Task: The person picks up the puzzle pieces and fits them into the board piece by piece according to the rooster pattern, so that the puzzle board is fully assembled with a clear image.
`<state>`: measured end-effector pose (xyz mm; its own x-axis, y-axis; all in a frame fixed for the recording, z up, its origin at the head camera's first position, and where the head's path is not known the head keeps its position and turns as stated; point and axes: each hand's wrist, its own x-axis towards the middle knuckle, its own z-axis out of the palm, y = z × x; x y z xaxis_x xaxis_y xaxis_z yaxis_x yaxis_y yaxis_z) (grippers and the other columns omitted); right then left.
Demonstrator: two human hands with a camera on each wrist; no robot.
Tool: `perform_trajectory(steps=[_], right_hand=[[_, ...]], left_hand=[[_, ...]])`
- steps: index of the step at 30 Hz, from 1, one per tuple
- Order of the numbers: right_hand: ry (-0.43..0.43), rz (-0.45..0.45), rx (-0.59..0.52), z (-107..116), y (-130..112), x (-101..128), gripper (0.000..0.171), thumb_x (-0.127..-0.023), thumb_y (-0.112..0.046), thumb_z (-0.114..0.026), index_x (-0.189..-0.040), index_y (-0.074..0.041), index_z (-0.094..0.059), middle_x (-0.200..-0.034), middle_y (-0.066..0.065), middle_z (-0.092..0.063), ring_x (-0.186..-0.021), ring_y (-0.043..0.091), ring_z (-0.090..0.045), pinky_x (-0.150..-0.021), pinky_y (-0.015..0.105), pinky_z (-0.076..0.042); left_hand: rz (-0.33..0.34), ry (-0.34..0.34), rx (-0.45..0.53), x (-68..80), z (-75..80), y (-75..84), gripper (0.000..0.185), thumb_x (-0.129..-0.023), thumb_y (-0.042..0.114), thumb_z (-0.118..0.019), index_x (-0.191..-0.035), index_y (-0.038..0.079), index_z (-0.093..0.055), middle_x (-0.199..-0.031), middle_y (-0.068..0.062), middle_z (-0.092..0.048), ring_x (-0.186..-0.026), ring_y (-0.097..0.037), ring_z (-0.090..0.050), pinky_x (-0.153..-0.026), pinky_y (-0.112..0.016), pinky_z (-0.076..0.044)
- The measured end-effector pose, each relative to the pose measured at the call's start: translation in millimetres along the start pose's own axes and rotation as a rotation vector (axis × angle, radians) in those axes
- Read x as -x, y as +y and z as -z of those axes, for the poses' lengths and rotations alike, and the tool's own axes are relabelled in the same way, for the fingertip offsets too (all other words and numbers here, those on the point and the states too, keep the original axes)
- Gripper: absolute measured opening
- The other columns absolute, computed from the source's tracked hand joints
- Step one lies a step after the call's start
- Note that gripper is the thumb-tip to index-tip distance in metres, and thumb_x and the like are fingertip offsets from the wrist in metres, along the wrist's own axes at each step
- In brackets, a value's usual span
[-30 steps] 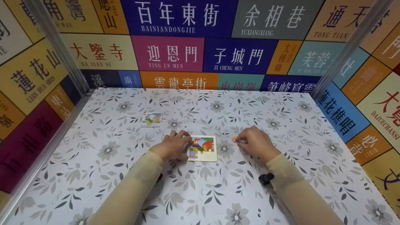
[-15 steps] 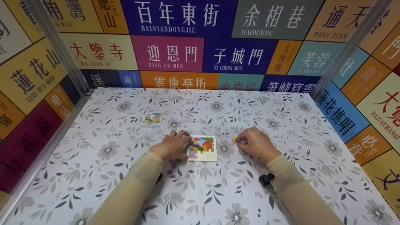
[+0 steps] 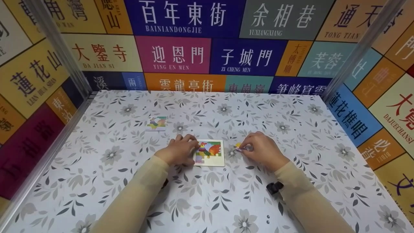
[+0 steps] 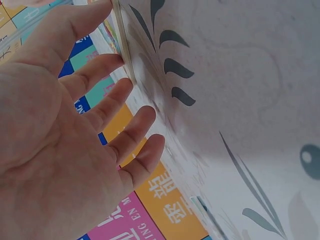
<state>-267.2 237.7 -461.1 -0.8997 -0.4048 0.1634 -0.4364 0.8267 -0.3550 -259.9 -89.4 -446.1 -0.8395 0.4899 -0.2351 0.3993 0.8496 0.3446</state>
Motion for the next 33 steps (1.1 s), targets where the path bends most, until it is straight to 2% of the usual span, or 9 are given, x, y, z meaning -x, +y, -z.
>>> perform_trajectory(steps=[11,18,26,33], right_hand=[[0.005,0.017,-0.009,-4,-7,0,0.007,-0.085,-0.019,-0.082,-0.092,-0.020,-0.085,-0.097,-0.006,-0.072,-0.097,0.018,-0.063,-0.086,0.041,-0.053],[0.005,0.029,-0.005,-5,-13,0,0.006,-0.085,-0.020,-0.083,-0.090,-0.022,-0.084,-0.093,-0.008,-0.071,-0.095,0.016,-0.062,-0.085,0.040,-0.052],[-0.014,0.084,-0.004,-7,-20,0,0.006,-0.086,-0.021,-0.083,-0.092,-0.021,-0.085,-0.095,-0.006,-0.072,-0.095,0.017,-0.064,-0.090,0.042,-0.054],[0.005,0.140,0.041,-11,-29,1,0.007,-0.084,-0.021,-0.085,-0.091,-0.022,-0.084,-0.097,-0.004,-0.074,-0.099,0.019,-0.064,-0.086,0.041,-0.055]], left_hand=[[-0.012,-0.002,0.003,0.8,1.5,-0.9,0.055,-0.086,0.026,-0.082,-0.136,0.016,-0.062,-0.155,-0.009,-0.043,-0.134,-0.037,-0.040,-0.111,-0.059,-0.035],[0.009,-0.017,-0.004,-0.8,0.9,0.1,0.057,-0.087,0.028,-0.082,-0.139,0.017,-0.061,-0.157,-0.007,-0.041,-0.139,-0.038,-0.038,-0.115,-0.059,-0.032],[0.009,-0.014,-0.003,0.4,1.0,0.3,0.057,-0.086,0.027,-0.082,-0.139,0.017,-0.061,-0.157,-0.008,-0.042,-0.138,-0.036,-0.038,-0.115,-0.059,-0.032],[-0.015,0.016,0.013,3.0,1.3,0.5,0.057,-0.084,0.022,-0.081,-0.137,0.015,-0.062,-0.156,-0.009,-0.043,-0.135,-0.039,-0.039,-0.109,-0.058,-0.035]])
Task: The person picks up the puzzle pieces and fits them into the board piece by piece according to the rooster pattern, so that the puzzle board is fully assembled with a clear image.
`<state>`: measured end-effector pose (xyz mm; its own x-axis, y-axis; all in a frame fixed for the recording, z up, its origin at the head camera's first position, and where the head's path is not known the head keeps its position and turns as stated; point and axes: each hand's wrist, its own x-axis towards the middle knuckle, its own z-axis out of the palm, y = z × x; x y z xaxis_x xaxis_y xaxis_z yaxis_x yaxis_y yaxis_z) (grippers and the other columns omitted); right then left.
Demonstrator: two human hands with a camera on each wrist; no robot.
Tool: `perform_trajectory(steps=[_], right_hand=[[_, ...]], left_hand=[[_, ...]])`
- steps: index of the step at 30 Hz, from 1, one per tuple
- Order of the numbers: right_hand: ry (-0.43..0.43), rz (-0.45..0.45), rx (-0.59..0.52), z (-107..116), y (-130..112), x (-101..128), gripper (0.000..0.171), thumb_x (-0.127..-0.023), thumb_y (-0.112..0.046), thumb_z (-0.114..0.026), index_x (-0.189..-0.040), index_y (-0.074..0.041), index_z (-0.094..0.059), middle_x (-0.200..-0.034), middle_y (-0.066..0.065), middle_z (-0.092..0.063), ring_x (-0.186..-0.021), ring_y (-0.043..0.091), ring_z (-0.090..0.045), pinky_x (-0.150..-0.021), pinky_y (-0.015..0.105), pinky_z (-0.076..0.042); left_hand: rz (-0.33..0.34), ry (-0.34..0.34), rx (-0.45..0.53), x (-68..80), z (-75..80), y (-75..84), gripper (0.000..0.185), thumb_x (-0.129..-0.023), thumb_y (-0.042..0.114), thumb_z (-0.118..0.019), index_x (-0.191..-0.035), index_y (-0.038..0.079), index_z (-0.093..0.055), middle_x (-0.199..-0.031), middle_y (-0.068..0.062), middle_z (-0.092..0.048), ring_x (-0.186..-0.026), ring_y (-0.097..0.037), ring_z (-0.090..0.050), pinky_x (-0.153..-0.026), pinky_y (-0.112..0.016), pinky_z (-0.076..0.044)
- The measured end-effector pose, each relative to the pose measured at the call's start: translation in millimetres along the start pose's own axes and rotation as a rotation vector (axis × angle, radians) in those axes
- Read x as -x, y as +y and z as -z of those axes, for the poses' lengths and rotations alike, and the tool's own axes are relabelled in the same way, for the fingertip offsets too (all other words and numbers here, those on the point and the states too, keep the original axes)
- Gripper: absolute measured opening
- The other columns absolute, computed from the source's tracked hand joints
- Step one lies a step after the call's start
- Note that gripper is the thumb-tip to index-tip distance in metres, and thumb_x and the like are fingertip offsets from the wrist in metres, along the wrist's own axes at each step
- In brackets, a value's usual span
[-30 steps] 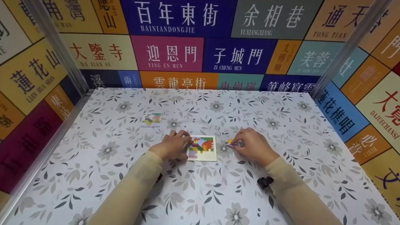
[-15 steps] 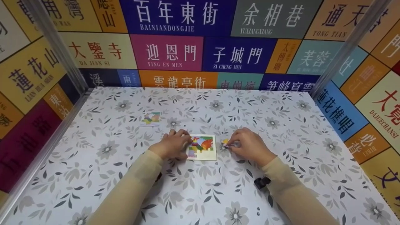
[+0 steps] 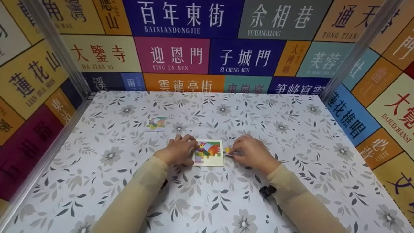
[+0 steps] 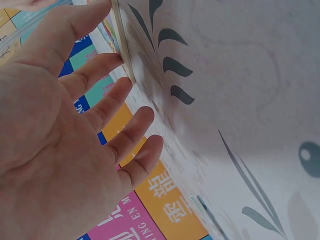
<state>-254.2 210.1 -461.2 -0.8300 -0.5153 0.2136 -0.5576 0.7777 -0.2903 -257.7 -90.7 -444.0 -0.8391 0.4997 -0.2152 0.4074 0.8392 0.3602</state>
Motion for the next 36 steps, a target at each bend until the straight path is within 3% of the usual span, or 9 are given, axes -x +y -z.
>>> perform_trajectory(steps=[8,13,36], right_hand=[[0.004,0.031,-0.019,-5,-10,-2,0.007,-0.084,-0.020,-0.085,-0.091,-0.022,-0.084,-0.096,-0.006,-0.074,-0.094,0.016,-0.063,-0.082,0.037,-0.054],[-0.021,0.012,-0.021,-8,-16,-4,0.009,-0.085,-0.022,-0.084,-0.094,-0.024,-0.084,-0.098,-0.008,-0.074,-0.097,0.015,-0.063,-0.085,0.036,-0.054],[-0.080,0.130,-0.069,-18,-36,-16,0.010,-0.085,-0.024,-0.083,-0.095,-0.023,-0.083,-0.098,-0.006,-0.074,-0.097,0.017,-0.064,-0.089,0.037,-0.052]], left_hand=[[0.018,-0.023,-0.021,-0.5,0.9,0.3,0.057,-0.086,0.024,-0.081,-0.139,0.016,-0.061,-0.157,-0.008,-0.041,-0.136,-0.037,-0.039,-0.112,-0.059,-0.034],[0.019,-0.025,-0.030,-1.5,-0.8,-0.4,0.057,-0.085,0.025,-0.081,-0.138,0.017,-0.061,-0.157,-0.008,-0.041,-0.136,-0.036,-0.039,-0.112,-0.058,-0.035],[0.003,-0.015,-0.018,-3.6,-0.7,-1.4,0.057,-0.085,0.023,-0.081,-0.138,0.017,-0.062,-0.155,-0.009,-0.043,-0.135,-0.039,-0.040,-0.110,-0.059,-0.035]])
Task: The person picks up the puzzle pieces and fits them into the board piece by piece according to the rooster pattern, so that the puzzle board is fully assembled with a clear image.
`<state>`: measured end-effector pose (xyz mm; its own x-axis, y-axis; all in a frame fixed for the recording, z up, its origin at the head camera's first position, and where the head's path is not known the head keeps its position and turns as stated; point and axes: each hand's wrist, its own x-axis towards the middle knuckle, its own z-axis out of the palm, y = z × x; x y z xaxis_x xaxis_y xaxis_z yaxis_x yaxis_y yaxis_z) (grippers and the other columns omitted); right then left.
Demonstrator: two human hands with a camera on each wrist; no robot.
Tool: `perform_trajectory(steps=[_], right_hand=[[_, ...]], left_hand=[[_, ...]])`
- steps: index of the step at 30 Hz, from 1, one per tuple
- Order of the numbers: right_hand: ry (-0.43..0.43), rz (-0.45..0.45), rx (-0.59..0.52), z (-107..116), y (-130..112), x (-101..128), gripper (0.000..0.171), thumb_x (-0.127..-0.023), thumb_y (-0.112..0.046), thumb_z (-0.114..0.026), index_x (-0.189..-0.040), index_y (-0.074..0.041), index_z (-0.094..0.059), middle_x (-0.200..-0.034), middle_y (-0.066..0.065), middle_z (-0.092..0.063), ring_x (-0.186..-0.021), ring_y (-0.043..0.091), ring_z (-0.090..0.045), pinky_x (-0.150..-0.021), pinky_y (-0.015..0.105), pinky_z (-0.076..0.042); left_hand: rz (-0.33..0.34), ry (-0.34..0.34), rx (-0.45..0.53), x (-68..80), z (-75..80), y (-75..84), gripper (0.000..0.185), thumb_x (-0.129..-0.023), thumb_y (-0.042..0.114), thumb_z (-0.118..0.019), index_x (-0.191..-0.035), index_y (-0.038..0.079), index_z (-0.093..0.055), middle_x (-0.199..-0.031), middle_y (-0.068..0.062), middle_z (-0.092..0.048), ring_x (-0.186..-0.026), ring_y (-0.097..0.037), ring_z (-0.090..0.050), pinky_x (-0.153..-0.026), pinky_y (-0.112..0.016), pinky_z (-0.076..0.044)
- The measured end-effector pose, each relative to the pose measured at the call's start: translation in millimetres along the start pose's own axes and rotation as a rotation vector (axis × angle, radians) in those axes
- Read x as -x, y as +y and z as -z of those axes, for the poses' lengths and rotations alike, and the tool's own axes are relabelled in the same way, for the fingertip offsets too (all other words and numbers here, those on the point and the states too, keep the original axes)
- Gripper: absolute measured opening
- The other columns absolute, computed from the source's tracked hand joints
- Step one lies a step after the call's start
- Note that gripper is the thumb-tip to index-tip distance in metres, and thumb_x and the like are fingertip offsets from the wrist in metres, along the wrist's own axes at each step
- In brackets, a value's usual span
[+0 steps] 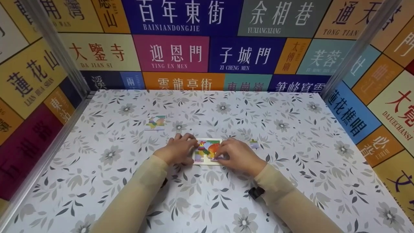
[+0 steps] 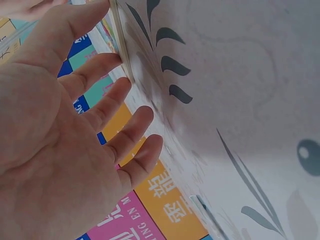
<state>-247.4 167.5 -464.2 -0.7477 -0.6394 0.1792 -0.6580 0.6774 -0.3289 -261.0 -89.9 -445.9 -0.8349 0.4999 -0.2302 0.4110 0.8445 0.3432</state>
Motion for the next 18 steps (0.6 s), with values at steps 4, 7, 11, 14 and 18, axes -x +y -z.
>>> perform_trajectory(steps=[4,7,11,14,18], right_hand=[[-0.007,0.028,-0.005,0,-2,-2,0.009,-0.086,-0.022,-0.082,-0.095,-0.023,-0.084,-0.099,-0.007,-0.076,-0.096,0.017,-0.063,-0.088,0.037,-0.051],[-0.016,0.037,-0.007,-1,-5,-4,0.009,-0.086,-0.021,-0.082,-0.095,-0.023,-0.084,-0.102,-0.007,-0.077,-0.097,0.017,-0.064,-0.089,0.036,-0.052],[-0.021,0.035,-0.011,0,-9,-6,0.007,-0.086,-0.021,-0.082,-0.093,-0.022,-0.084,-0.101,-0.007,-0.077,-0.097,0.017,-0.065,-0.090,0.036,-0.052],[-0.022,0.046,-0.007,0,-11,-8,0.006,-0.086,-0.021,-0.083,-0.092,-0.022,-0.084,-0.099,-0.008,-0.078,-0.096,0.016,-0.065,-0.089,0.035,-0.052],[-0.019,0.075,0.012,-2,-14,-11,0.006,-0.085,-0.020,-0.083,-0.091,-0.020,-0.083,-0.099,-0.007,-0.077,-0.095,0.017,-0.066,-0.088,0.036,-0.052]], left_hand=[[0.004,-0.004,-0.005,-0.1,0.6,0.1,0.058,-0.084,0.023,-0.081,-0.138,0.018,-0.061,-0.156,-0.008,-0.043,-0.136,-0.038,-0.040,-0.111,-0.058,-0.035],[0.007,-0.007,-0.003,0.4,0.7,0.2,0.058,-0.084,0.023,-0.081,-0.138,0.017,-0.062,-0.156,-0.008,-0.043,-0.135,-0.038,-0.040,-0.110,-0.058,-0.035],[0.006,-0.009,-0.003,0.8,0.8,0.3,0.058,-0.083,0.023,-0.081,-0.138,0.017,-0.062,-0.156,-0.008,-0.043,-0.135,-0.037,-0.040,-0.110,-0.058,-0.035],[0.008,-0.010,-0.006,0.5,1.1,0.3,0.058,-0.083,0.022,-0.081,-0.138,0.018,-0.062,-0.156,-0.007,-0.043,-0.135,-0.036,-0.040,-0.110,-0.058,-0.035],[0.014,-0.007,-0.013,0.1,1.0,0.4,0.058,-0.083,0.023,-0.081,-0.137,0.018,-0.062,-0.156,-0.007,-0.043,-0.135,-0.036,-0.040,-0.110,-0.057,-0.035]])
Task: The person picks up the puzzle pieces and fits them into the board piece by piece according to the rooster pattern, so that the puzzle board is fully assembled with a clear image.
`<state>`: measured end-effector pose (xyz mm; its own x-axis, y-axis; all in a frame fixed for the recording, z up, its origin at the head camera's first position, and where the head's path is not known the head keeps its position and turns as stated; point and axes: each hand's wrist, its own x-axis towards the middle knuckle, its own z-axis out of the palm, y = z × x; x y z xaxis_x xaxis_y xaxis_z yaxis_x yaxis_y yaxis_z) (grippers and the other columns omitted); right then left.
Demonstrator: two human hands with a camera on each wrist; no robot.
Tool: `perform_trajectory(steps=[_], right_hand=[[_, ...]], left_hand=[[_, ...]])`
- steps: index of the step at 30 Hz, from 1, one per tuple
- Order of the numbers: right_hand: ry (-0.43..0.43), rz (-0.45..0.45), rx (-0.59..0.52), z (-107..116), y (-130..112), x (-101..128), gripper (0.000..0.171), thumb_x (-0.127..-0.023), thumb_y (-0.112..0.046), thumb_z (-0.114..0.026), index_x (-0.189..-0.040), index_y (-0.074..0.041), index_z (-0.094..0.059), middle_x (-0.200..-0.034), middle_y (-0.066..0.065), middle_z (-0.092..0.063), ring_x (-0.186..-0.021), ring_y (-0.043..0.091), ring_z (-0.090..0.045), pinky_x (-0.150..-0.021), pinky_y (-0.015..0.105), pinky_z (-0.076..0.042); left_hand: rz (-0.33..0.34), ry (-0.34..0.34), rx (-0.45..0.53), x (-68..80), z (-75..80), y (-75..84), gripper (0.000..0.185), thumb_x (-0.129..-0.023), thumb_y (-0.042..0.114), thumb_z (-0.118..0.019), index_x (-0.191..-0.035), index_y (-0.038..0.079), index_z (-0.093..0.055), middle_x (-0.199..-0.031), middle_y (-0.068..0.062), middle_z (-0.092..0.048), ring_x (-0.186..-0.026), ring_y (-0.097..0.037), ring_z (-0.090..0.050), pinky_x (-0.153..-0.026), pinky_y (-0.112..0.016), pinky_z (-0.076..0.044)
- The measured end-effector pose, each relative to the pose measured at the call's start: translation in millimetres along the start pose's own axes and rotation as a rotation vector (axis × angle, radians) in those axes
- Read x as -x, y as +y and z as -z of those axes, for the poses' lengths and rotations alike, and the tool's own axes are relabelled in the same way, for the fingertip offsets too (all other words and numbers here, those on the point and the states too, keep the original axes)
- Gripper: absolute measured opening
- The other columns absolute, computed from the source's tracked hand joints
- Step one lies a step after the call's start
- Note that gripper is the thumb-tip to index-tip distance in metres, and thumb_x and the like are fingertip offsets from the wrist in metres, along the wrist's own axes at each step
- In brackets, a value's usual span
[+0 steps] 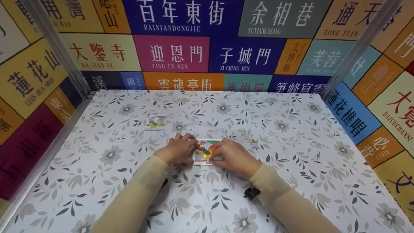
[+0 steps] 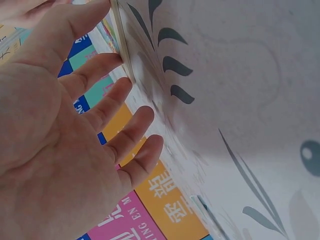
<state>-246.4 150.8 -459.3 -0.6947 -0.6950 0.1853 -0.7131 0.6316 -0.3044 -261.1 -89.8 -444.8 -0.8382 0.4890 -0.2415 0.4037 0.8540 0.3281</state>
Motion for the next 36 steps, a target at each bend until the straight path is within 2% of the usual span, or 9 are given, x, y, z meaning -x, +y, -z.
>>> perform_trajectory(steps=[19,27,36], right_hand=[[-0.012,0.025,0.054,-6.3,-1.3,-7.9,0.009,-0.086,-0.019,-0.082,-0.094,-0.021,-0.085,-0.107,0.000,-0.077,-0.098,0.022,-0.064,-0.086,0.037,-0.054],[-0.009,0.059,0.074,-5.6,-1.4,-7.2,0.009,-0.086,-0.019,-0.082,-0.094,-0.021,-0.085,-0.108,0.002,-0.076,-0.099,0.022,-0.065,-0.088,0.037,-0.054],[-0.007,0.056,0.039,-6.1,-1.9,-6.5,0.009,-0.087,-0.018,-0.081,-0.095,-0.020,-0.085,-0.107,0.002,-0.074,-0.099,0.021,-0.065,-0.085,0.037,-0.055]], left_hand=[[0.012,0.009,-0.012,-2.0,-2.2,-0.7,0.057,-0.083,0.025,-0.082,-0.136,0.018,-0.062,-0.156,-0.007,-0.044,-0.135,-0.035,-0.041,-0.109,-0.057,-0.037],[0.036,-0.012,-0.001,-4.0,-2.3,-0.6,0.057,-0.083,0.027,-0.081,-0.137,0.021,-0.061,-0.157,-0.005,-0.042,-0.138,-0.035,-0.040,-0.114,-0.057,-0.035],[-0.001,0.023,-0.003,-1.4,-3.6,-1.4,0.055,-0.084,0.025,-0.083,-0.135,0.018,-0.062,-0.154,-0.006,-0.043,-0.132,-0.037,-0.041,-0.107,-0.057,-0.037]])
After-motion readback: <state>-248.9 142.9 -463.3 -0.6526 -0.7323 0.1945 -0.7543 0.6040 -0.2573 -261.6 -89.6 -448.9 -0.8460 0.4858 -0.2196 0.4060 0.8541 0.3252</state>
